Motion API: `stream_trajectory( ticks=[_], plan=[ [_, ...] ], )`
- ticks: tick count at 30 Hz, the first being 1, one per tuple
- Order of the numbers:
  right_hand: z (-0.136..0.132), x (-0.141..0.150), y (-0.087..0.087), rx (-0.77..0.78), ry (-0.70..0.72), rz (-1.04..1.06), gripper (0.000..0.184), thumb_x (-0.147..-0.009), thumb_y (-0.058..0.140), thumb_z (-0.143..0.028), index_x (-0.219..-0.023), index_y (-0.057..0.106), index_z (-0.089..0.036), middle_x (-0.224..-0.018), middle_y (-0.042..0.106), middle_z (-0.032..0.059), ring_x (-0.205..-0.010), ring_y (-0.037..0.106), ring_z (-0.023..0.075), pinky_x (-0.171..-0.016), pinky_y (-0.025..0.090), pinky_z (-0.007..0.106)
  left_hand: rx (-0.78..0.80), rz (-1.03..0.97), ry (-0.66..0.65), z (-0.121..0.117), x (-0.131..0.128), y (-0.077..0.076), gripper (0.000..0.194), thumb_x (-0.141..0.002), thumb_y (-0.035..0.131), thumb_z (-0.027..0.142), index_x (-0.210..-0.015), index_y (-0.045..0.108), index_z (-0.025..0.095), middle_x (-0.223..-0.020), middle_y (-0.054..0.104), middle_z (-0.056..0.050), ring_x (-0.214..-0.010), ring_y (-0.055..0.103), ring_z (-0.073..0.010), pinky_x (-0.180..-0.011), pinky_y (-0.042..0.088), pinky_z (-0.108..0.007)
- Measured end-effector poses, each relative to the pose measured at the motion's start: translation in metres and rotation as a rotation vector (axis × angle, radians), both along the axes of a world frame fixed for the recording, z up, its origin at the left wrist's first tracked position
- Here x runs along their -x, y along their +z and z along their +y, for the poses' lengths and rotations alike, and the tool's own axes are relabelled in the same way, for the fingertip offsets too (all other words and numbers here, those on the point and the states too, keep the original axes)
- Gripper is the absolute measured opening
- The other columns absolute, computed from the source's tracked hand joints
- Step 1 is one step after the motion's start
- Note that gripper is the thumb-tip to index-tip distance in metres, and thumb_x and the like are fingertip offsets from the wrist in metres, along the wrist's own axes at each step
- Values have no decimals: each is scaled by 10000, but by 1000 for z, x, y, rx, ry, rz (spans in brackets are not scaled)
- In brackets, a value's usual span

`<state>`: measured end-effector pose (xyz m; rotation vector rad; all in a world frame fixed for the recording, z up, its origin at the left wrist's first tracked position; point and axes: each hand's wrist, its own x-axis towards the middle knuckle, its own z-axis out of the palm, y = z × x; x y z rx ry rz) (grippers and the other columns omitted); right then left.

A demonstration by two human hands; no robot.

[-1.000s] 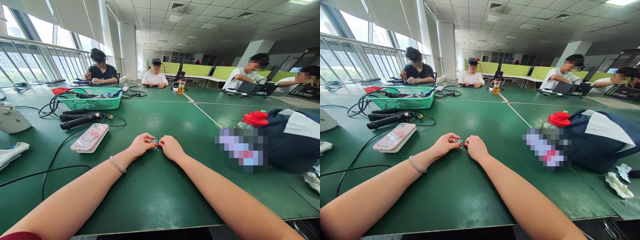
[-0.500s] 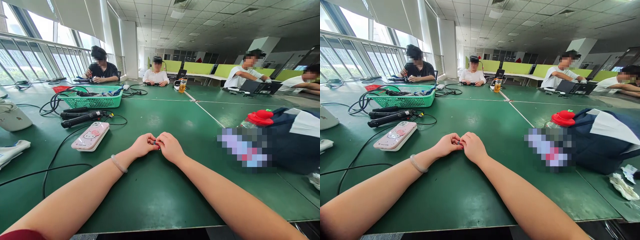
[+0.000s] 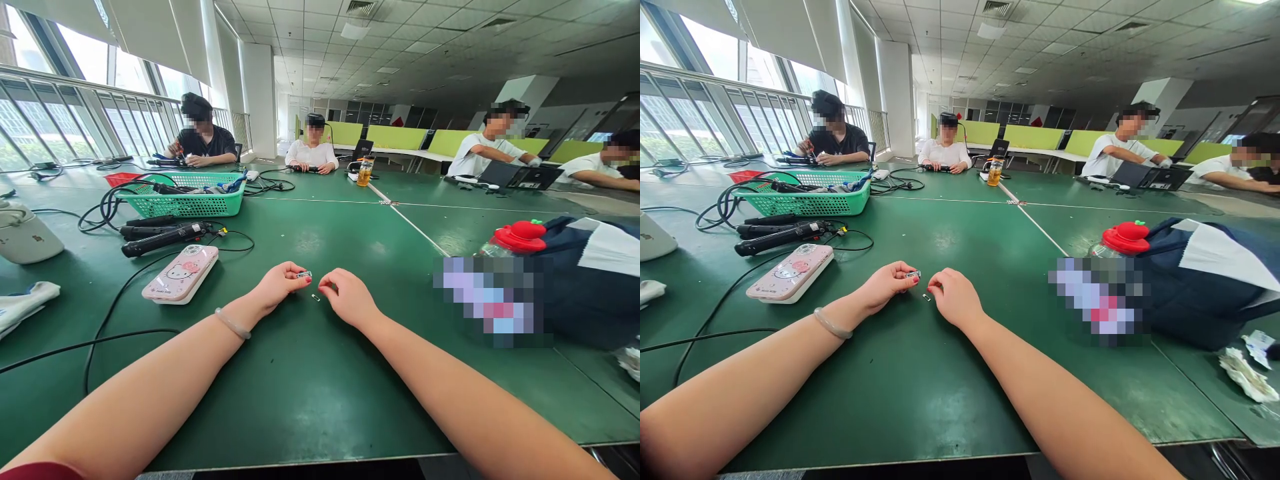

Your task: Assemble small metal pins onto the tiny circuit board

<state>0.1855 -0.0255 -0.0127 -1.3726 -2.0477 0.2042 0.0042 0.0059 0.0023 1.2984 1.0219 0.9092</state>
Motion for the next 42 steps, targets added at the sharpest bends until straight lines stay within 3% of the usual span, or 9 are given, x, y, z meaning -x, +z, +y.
stream_trajectory(
  ticks=[5, 16, 20, 24, 30, 37, 42],
  plan=[
    [-1, 6, -2, 151, 17, -151, 76, -820, 650, -229, -757, 648, -186, -796, 609, 29, -797, 570, 157, -700, 433, 269, 8, -5, -23, 0, -2, -3, 523, -442, 890, 366, -792, 576, 138, -671, 650, 4, -635, 575, -92, -646, 425, -238],
    [3, 3, -6, 105, 45, -184, 148, -830, 595, -117, -727, 661, -200, -761, 615, 14, -726, 577, 138, -648, 418, 249, -30, 74, -26, 2, -2, -6, 517, -451, 886, 372, -804, 581, 148, -682, 660, -3, -640, 590, -111, -680, 444, -271],
    [3, 1, -4, 100, -43, -159, 161, -823, 592, -103, -703, 646, -195, -765, 616, 21, -724, 567, 146, -639, 400, 256, -53, 87, -37, 3, -2, -8, 513, -450, 883, 376, -797, 578, 153, -687, 662, -7, -637, 594, -112, -664, 443, -263],
    [1, 0, 5, 2, -148, -3, 166, -860, 545, -114, -755, 646, -194, -818, 631, 23, -788, 572, 154, -700, 422, 269, -50, 112, -53, 2, -3, -8, 491, -451, 884, 334, -776, 565, 151, -663, 663, -1, -630, 604, -115, -652, 445, -256],
    [-5, 12, 5, -126, -20, -17, 158, -863, 529, -114, -800, 648, -196, -849, 649, 33, -828, 571, 169, -755, 452, 293, -74, 151, -82, 0, -5, -7, 428, -482, 864, 288, -740, 548, 158, -619, 648, 22, -594, 588, -107, -598, 413, -237],
    [-4, 12, 3, -89, -8, -37, 158, -873, 535, -133, -829, 678, -185, -862, 658, 37, -846, 583, 168, -779, 469, 300, -90, 180, -101, 0, -5, -7, 438, -477, 863, 302, -733, 537, 159, -587, 621, 41, -559, 558, -89, -571, 397, -223],
    [-4, 4, 4, -98, -10, 17, 184, -889, 522, -152, -938, 694, -197, -911, 667, 36, -873, 592, 162, -788, 471, 287, -77, 148, -85, 0, -5, -7, 428, -511, 851, 298, -781, 558, 144, -675, 661, 13, -646, 600, -99, -660, 443, -239]
  ],
)
